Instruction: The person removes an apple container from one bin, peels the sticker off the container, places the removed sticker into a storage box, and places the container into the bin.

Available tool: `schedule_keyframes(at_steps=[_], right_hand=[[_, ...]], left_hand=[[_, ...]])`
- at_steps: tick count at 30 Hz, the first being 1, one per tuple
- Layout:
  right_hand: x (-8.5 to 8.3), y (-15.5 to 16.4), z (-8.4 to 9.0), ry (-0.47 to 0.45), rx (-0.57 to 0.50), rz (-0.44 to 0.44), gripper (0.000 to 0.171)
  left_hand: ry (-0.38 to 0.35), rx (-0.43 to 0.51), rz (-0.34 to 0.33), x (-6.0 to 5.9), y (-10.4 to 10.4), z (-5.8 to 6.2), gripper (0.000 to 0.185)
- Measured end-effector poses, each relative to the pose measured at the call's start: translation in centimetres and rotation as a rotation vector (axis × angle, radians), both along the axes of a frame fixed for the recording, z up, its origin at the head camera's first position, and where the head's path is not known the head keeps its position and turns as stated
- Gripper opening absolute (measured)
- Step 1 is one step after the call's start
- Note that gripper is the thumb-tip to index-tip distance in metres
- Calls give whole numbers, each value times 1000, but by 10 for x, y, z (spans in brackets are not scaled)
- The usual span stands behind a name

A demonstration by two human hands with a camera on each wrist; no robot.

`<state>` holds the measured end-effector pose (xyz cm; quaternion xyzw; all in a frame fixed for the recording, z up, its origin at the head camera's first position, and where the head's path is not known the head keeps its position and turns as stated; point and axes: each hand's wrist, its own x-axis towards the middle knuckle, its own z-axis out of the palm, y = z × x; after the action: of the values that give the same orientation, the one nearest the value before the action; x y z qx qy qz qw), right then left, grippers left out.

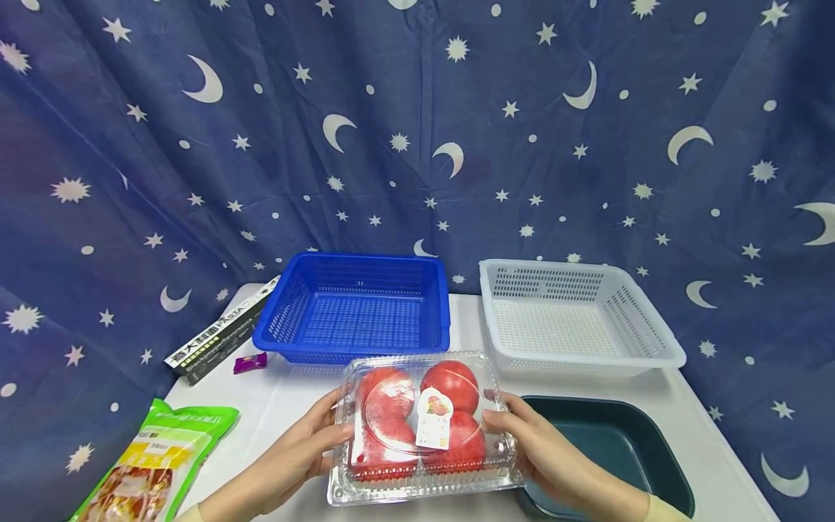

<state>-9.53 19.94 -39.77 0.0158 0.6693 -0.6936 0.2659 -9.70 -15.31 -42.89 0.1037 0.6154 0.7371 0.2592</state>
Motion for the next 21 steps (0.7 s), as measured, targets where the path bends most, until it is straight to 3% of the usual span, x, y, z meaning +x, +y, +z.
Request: schedule_keyframes(at_steps=[10,14,21], right_hand=[[11,-22,-31,-112,-89,17,77],[11,-31,-42,-145,-108,-18,80],[7,-42,-51,-175,-43,-83,81]], left_hand=[[-111,-82,-8,5,-25,-23,78],[-160,-68,-10,2,-31,-32,79],[-201,-52,-37,-8,-38,-42,79]])
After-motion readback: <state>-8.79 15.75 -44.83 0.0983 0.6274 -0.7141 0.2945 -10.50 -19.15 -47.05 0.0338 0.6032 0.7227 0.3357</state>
